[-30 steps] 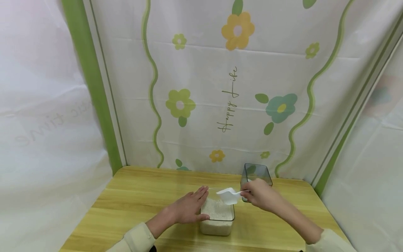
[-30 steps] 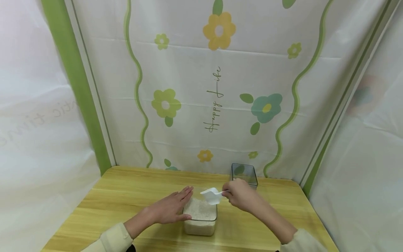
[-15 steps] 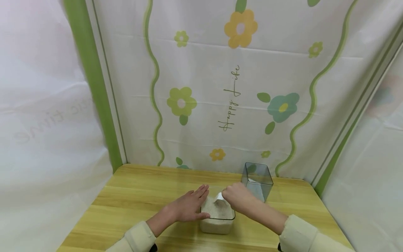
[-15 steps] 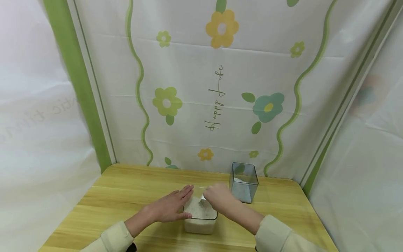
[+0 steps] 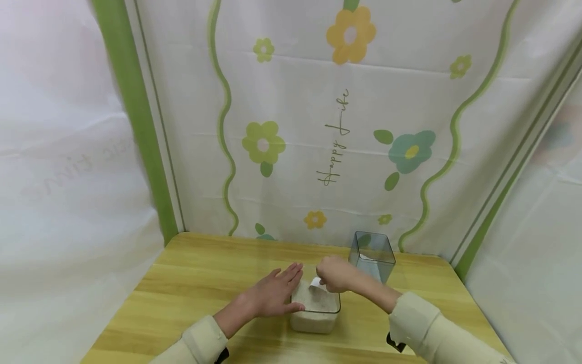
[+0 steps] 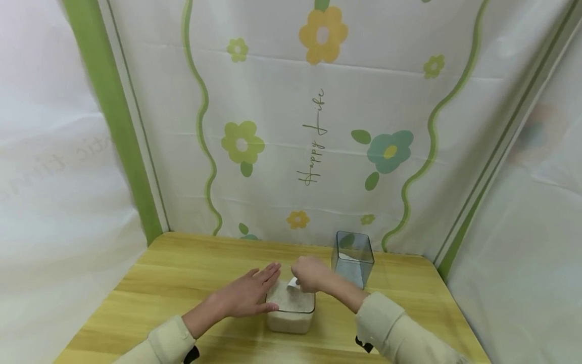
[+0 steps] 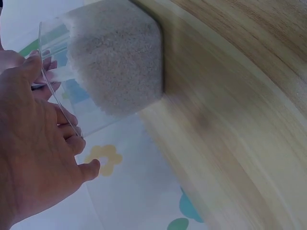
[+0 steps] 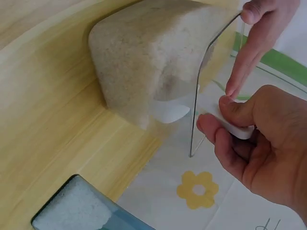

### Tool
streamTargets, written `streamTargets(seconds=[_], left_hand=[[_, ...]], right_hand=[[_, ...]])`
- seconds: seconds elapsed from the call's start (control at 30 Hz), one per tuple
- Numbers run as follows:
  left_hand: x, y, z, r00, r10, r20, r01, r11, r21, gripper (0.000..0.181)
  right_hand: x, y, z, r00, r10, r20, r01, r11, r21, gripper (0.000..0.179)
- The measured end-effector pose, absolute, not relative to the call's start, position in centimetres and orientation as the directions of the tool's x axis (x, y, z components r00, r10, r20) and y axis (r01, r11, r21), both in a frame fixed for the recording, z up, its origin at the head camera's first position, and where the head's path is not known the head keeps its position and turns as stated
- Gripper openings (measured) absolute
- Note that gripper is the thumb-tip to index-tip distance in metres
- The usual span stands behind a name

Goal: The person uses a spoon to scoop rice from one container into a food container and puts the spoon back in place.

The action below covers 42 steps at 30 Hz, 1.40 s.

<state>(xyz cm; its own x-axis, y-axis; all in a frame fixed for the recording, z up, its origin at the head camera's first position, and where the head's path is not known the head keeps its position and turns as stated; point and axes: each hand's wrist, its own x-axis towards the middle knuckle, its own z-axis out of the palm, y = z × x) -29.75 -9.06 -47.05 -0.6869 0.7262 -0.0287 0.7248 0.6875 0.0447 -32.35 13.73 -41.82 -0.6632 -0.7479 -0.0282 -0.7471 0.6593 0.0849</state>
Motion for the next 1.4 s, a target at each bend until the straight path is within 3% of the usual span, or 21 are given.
streamTargets(seconds=[0.13,0.23,0.3,0.4,0.53,0.67,1.0,1.13,1.4], left_hand=[[-29.8,-9.0,-46.9,-0.688,0.724,-0.037,0.723,0.689,0.045,0.087],[-29.8,-9.0,-46.9,-0.699,0.714,-0.046,0.713,0.700,0.041,0.087],[-29.8,-9.0,-46.9,-0.703,0.709,-0.046,0.709,0.705,0.032,0.088],[-29.8,-9.2,-47.0,-0.705,0.707,-0.045,0.707,0.707,0.023,0.090],[-29.8,-9.2,-47.1,-0.699,0.713,-0.043,0.713,0.701,0.023,0.090],[-29.9,-9.0,-47.1,-0.694,0.719,-0.033,0.719,0.694,0.019,0.090],[-30.0,-9.0,-47.0,-0.691,0.721,-0.042,0.721,0.692,0.015,0.087],[-29.9,-9.0,-46.7,-0.692,0.720,-0.046,0.721,0.693,-0.003,0.088],[-29.8,-8.8,-46.8,-0.699,0.712,-0.059,0.714,0.701,-0.001,0.088]], right_hand=[[-32.6,14.6,-41.3,-0.636,-0.768,-0.076,-0.754,0.639,-0.155,0.046],[-32.6,15.2,-40.8,-0.647,-0.747,-0.151,-0.668,0.651,-0.359,0.037],[-32.4,15.5,-40.6,-0.662,-0.727,-0.183,-0.613,0.666,-0.426,0.032],[-31.9,15.4,-40.5,-0.685,-0.710,-0.161,-0.616,0.683,-0.392,0.028],[-31.0,14.9,-40.6,-0.719,-0.693,-0.055,-0.675,0.715,-0.179,0.028],[-30.4,14.5,-40.3,-0.760,-0.650,-0.019,-0.649,0.760,-0.019,0.036],[-31.0,13.5,-39.7,-0.799,-0.590,-0.113,-0.600,0.795,0.086,0.052],[-31.6,13.6,-39.7,-0.781,-0.620,-0.071,-0.623,0.781,0.039,0.052],[-32.7,15.5,-40.4,-0.790,-0.603,-0.111,-0.551,0.778,-0.303,0.040]])
